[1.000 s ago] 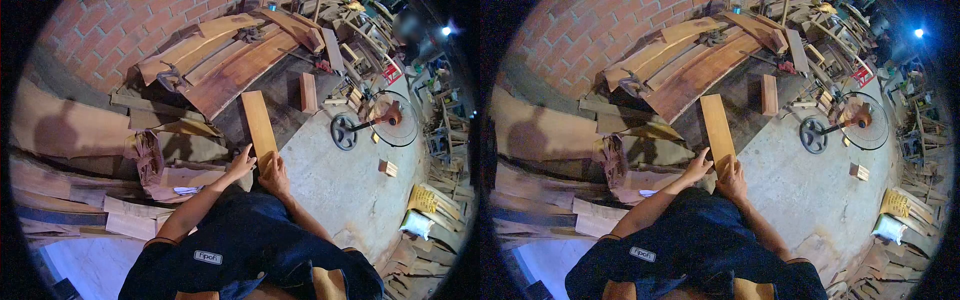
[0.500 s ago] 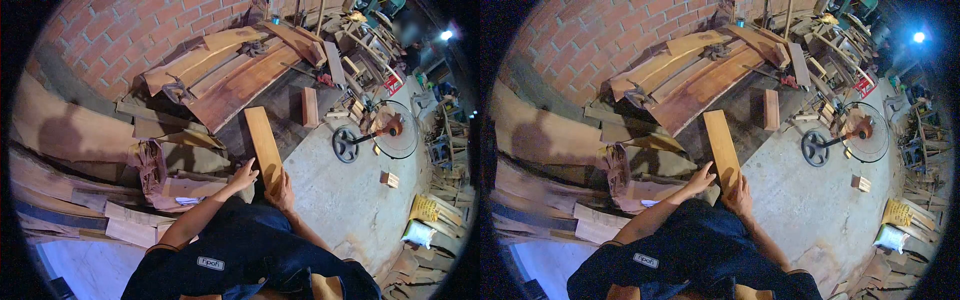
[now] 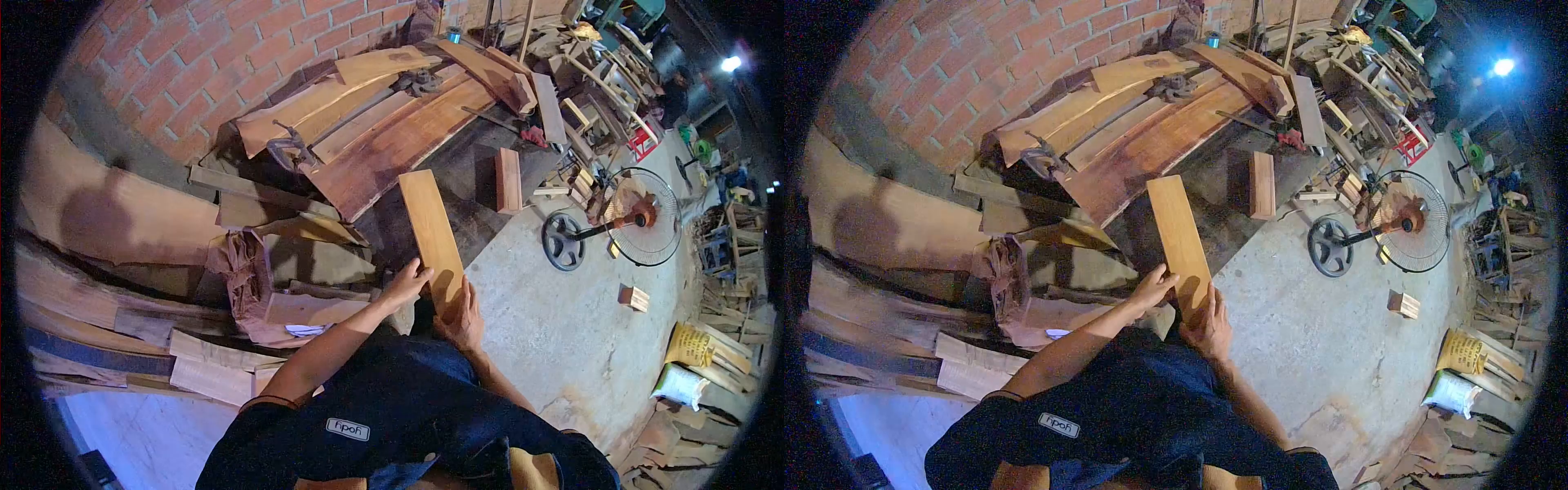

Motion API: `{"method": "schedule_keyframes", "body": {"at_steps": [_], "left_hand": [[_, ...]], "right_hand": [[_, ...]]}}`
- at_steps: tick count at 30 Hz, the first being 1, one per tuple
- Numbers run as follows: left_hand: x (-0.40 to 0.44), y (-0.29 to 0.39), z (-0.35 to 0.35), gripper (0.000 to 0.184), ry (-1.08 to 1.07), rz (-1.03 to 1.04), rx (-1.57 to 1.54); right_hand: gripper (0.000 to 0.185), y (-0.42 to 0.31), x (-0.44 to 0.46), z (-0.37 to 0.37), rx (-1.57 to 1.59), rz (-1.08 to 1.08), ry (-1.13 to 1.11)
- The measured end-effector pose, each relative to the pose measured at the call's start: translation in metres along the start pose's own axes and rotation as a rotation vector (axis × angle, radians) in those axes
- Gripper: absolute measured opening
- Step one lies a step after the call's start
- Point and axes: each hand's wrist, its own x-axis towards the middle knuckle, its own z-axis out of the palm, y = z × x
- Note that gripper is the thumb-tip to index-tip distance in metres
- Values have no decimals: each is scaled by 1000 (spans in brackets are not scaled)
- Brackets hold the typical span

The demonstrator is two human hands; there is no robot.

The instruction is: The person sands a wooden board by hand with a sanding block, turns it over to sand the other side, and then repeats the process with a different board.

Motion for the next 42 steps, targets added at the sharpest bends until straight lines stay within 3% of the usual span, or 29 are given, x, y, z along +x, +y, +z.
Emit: {"method": "schedule_keyframes", "body": {"at_steps": [4,9,17,28,42], "left_hand": [[2,15,1,39,-20,-121,-238],[11,3,15,37,29,-66,-220],[8,21,10,38,-10,-146,-216],[22,6,11,28,49,-85,-235],[22,10,4,42,12,-124,-226]], "right_hand": [[111,4,-5,-3,17,33,-50],[110,-1,-11,-9,-4,137,-65],[112,3,-9,-3,-46,128,-59],[112,1,4,5,-99,125,-68],[109,-2,8,7,-135,103,-64]]}}
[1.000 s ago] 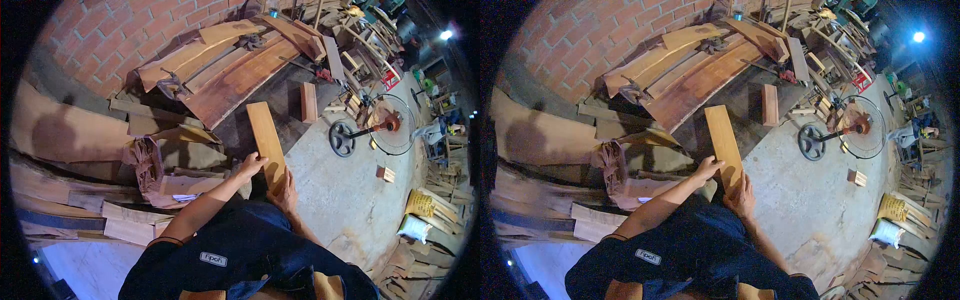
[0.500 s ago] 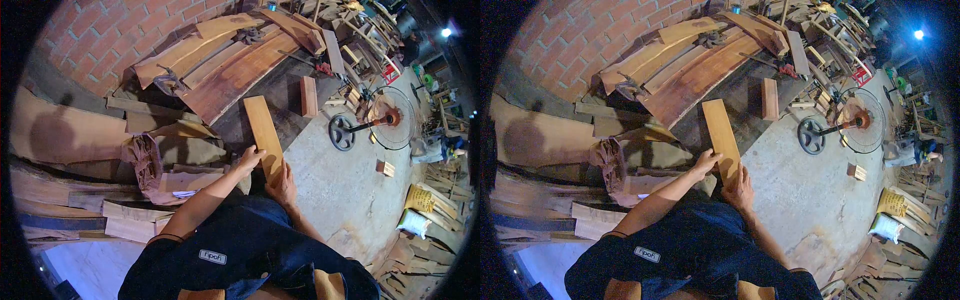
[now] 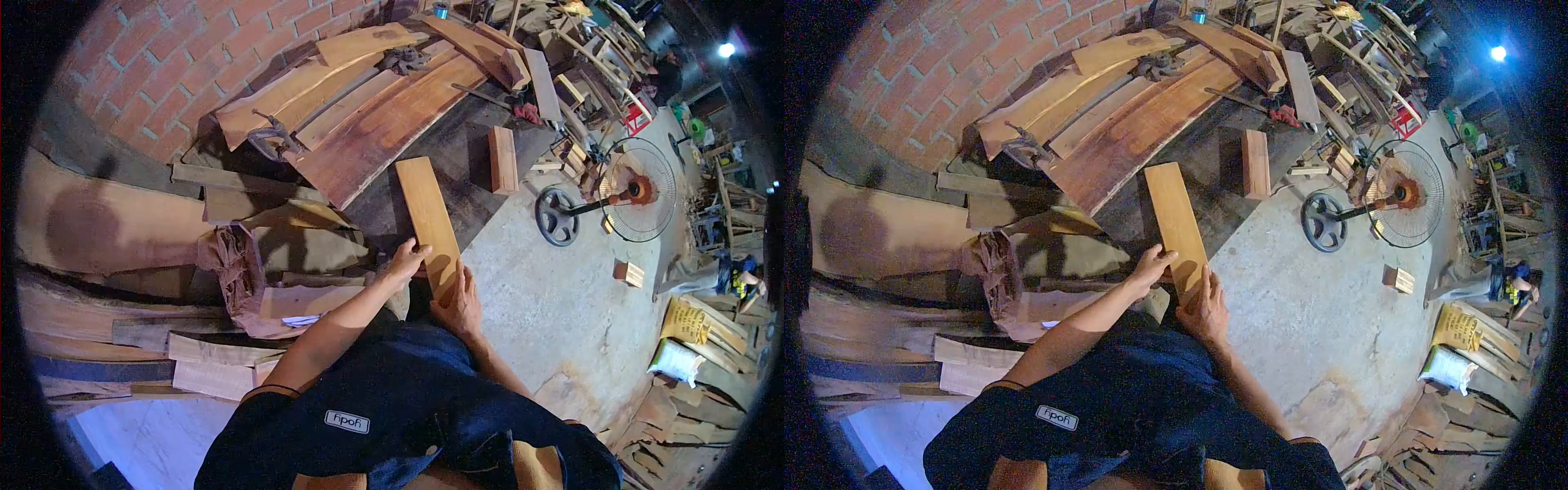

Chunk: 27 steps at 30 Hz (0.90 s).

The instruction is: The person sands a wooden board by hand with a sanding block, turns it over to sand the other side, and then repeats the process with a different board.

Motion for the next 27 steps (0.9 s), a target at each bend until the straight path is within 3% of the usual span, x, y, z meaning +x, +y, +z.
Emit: {"method": "schedule_keyframes", "body": {"at_steps": [8,10,14,16,26,27], "left_hand": [[0,-5,-4,44,-6,71,-5],[-13,13,-5,43,-58,-28,-140],[-10,8,-6,40,-41,44,-63],[-8,5,-6,37,-85,-14,-213],[-8,3,-6,38,-63,-17,-136],[-6,0,-6,36,-37,85,-101]], "right_hand": [[113,2,1,0,40,-1,-34],[113,1,2,1,30,15,-47],[114,4,3,5,30,3,-30],[114,5,2,6,31,-3,-32],[105,4,2,5,10,-16,-38],[105,5,3,7,11,-17,-33]]}}
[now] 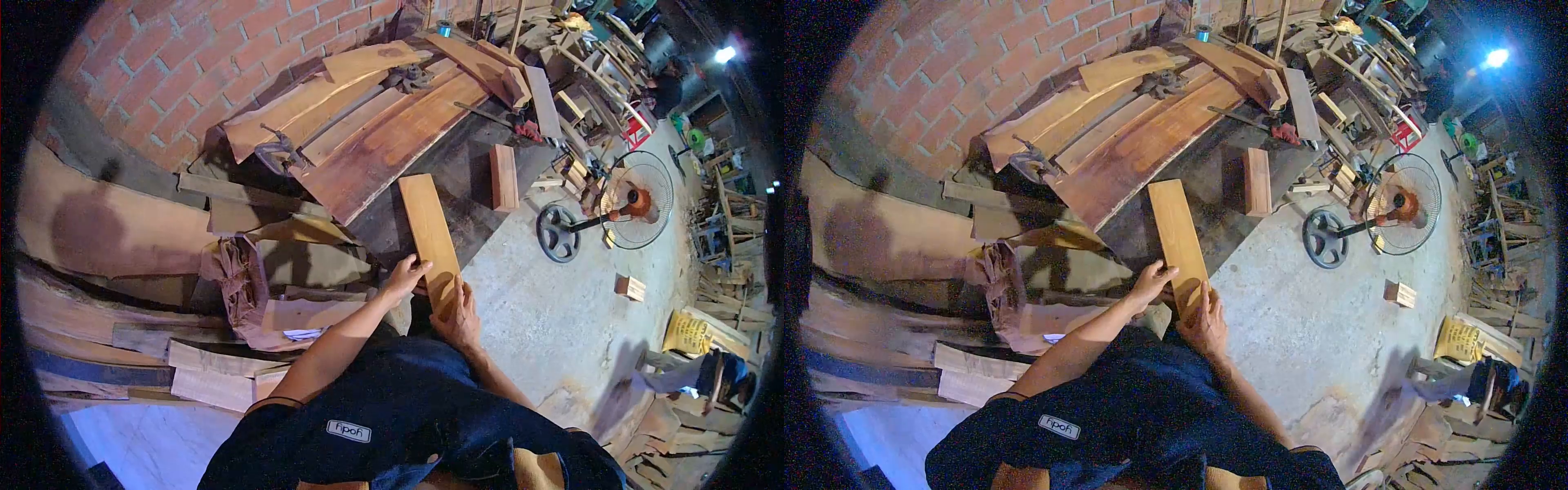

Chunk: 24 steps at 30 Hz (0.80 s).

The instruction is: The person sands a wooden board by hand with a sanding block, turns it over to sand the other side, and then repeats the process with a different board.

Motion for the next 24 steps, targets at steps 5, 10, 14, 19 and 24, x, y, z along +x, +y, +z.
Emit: {"method": "schedule_keyframes", "body": {"at_steps": [5,10,14,19,24], "left_hand": [[1,-1,-1,33,-25,3,-28],[2,-6,-1,40,-18,-34,-69],[-2,2,0,41,-8,-2,-11],[0,3,1,41,-15,-98,-84],[-1,0,-1,48,-49,-121,-87]], "right_hand": [[111,0,2,1,20,42,-24],[104,2,2,0,43,-14,14],[114,6,1,3,70,42,-62],[114,7,3,2,87,17,-69],[107,8,1,4,69,-35,-8]]}}
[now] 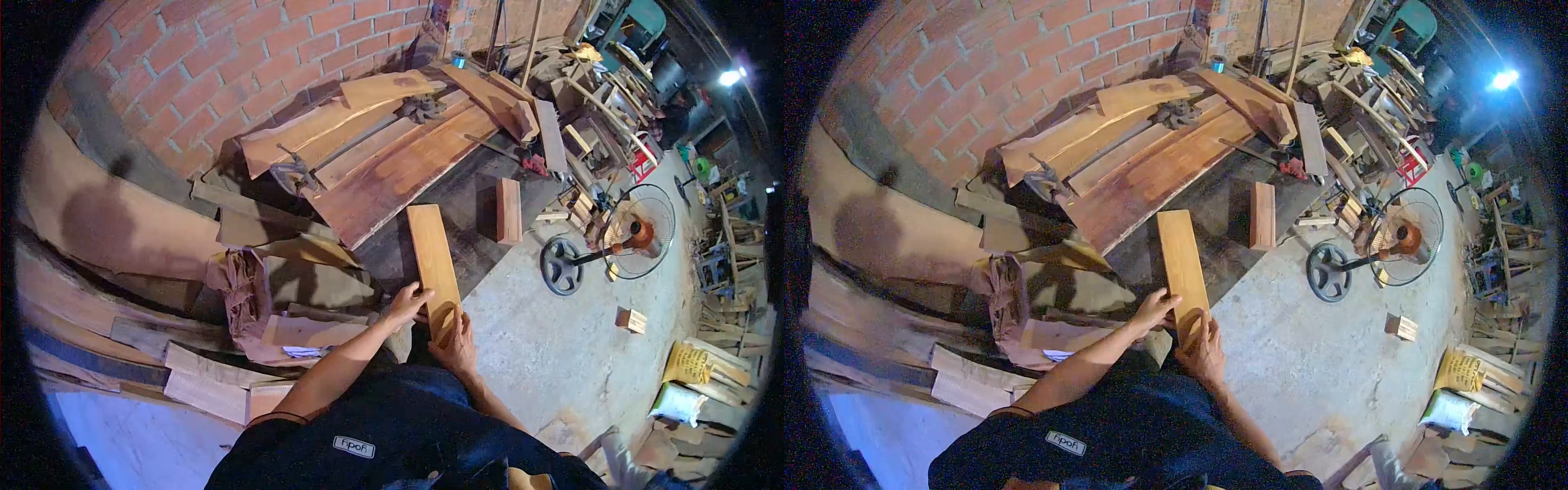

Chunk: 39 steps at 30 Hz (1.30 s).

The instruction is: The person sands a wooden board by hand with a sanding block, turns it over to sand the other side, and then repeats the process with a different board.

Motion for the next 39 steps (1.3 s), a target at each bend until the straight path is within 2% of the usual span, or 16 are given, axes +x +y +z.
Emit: {"method": "schedule_keyframes", "body": {"at_steps": [1,4,6,7,10,27,33,37,39], "left_hand": [[-1,4,2,51,44,28,85],[0,3,2,51,37,-1,29],[-3,3,4,49,22,18,-27],[-4,3,4,47,39,46,0],[-3,-1,3,44,47,69,-42],[-2,-1,3,39,49,61,55],[-4,1,4,48,29,33,61],[-4,1,3,49,25,40,22],[-3,0,4,44,70,67,104]], "right_hand": [[107,-1,2,-1,-2,-5,-6],[107,-3,-1,0,13,2,-26],[113,2,2,3,-2,41,-31],[112,5,3,5,-6,-19,-21],[110,3,1,3,27,-10,-16],[112,15,2,8,28,-2,-42],[113,10,2,4,21,24,-72],[107,9,2,4,5,20,-81],[107,10,3,3,16,16,-80]]}}
